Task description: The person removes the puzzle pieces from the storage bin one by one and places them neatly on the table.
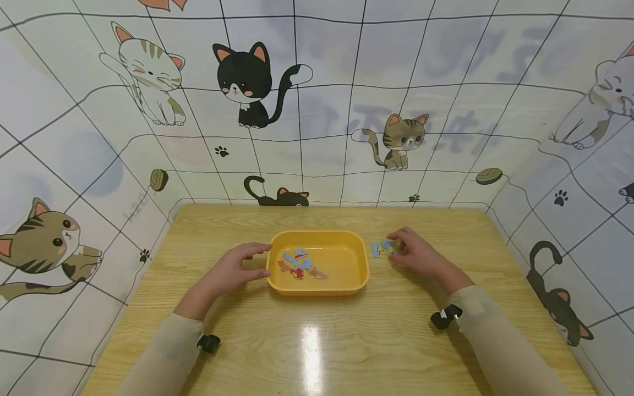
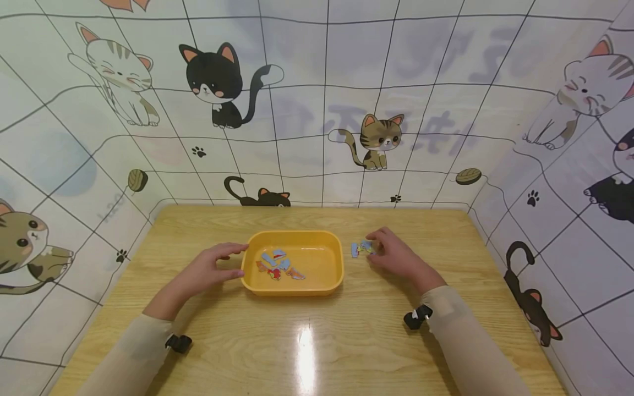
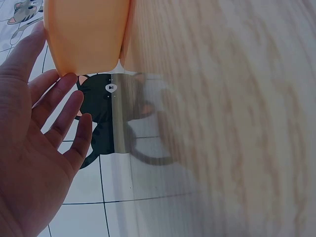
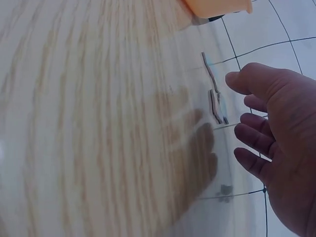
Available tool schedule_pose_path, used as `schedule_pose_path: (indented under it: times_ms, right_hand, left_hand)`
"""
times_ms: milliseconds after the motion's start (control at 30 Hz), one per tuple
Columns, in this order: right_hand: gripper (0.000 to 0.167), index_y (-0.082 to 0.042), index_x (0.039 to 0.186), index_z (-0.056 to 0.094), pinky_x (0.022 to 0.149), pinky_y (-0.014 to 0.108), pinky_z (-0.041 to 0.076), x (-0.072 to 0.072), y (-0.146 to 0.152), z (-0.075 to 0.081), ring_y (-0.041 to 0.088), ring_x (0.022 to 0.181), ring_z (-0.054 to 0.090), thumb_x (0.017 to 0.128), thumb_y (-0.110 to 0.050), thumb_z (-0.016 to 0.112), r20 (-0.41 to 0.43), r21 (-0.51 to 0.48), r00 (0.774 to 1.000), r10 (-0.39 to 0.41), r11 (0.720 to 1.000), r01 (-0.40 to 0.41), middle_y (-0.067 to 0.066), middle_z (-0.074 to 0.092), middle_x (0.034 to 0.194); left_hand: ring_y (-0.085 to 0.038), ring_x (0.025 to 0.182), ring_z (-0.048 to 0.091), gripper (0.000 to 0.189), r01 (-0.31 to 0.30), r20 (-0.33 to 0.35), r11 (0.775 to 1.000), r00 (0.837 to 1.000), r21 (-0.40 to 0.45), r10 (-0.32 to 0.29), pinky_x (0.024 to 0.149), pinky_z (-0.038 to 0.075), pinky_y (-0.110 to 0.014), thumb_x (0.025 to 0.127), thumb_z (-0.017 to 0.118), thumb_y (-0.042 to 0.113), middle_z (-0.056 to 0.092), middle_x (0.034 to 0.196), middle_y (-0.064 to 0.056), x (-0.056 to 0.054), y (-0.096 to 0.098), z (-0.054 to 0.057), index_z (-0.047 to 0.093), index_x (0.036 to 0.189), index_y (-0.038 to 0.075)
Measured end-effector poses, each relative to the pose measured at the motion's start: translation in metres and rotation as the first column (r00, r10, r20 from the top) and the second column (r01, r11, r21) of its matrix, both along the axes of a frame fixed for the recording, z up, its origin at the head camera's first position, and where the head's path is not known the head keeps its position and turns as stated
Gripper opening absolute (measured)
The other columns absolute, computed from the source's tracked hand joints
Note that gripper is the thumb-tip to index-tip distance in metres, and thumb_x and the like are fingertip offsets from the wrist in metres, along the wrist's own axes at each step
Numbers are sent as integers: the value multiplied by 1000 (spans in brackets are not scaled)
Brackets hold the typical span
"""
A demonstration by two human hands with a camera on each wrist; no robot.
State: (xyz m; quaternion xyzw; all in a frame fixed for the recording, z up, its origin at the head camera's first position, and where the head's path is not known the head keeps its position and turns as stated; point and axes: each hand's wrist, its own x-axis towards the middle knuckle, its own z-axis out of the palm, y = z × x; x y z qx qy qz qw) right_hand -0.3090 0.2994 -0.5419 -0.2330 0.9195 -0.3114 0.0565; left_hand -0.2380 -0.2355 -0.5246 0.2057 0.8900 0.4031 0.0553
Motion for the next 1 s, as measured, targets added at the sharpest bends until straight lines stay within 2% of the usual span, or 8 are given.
schedule_pose_path:
  times_ms: [467, 667, 800, 900, 1000]
  right_hand:
    - [40, 2, 137, 68, 79, 37, 54, 3, -13, 14, 30, 101, 61, 101, -9, 83, -78, -72, 996, 39, 996, -45, 21, 62, 127]
    - [36, -6, 134, 71, 83, 48, 58, 9, -37, 30, 30, 99, 63, 100, -5, 82, -159, -126, 984, 84, 987, -104, 13, 67, 124]
    - [35, -5, 133, 71, 82, 52, 59, 14, -60, 43, 31, 98, 63, 100, -6, 83, -193, -145, 969, 154, 972, -184, 6, 67, 122]
    - [35, -2, 132, 71, 80, 54, 59, 17, -77, 50, 31, 99, 64, 99, -7, 83, -190, -138, 959, 212, 961, -240, 10, 68, 124]
    - [37, -1, 133, 71, 81, 55, 59, 19, -92, 54, 32, 102, 64, 99, -9, 83, -153, -109, 954, 256, 955, -274, 14, 67, 128]
  left_hand:
    - [-34, 147, 56, 68, -5, 7, 1000, 1000, 1, 5, 118, 50, -60, 96, 91, 33, 63, 157, -5, 0, 1, 0, 65, 157, 16]
    - [-34, 147, 56, 68, -8, 8, 1000, 1000, 4, 8, 118, 50, -61, 96, 91, 32, 63, 157, -5, 0, 1, -1, 65, 157, 16]
    - [-34, 147, 56, 68, -14, 7, 1000, 1000, 1, 14, 118, 50, -61, 96, 91, 34, 63, 157, -4, 1, 0, 0, 65, 157, 16]
    - [-34, 146, 56, 68, -8, 5, 1000, 1000, 4, 8, 118, 50, -61, 96, 91, 34, 64, 157, -4, 1, 0, 0, 65, 156, 15]
    - [-34, 146, 57, 69, -2, 3, 1000, 1000, 8, 2, 118, 50, -61, 96, 91, 33, 64, 157, -5, 0, 0, 0, 65, 156, 14]
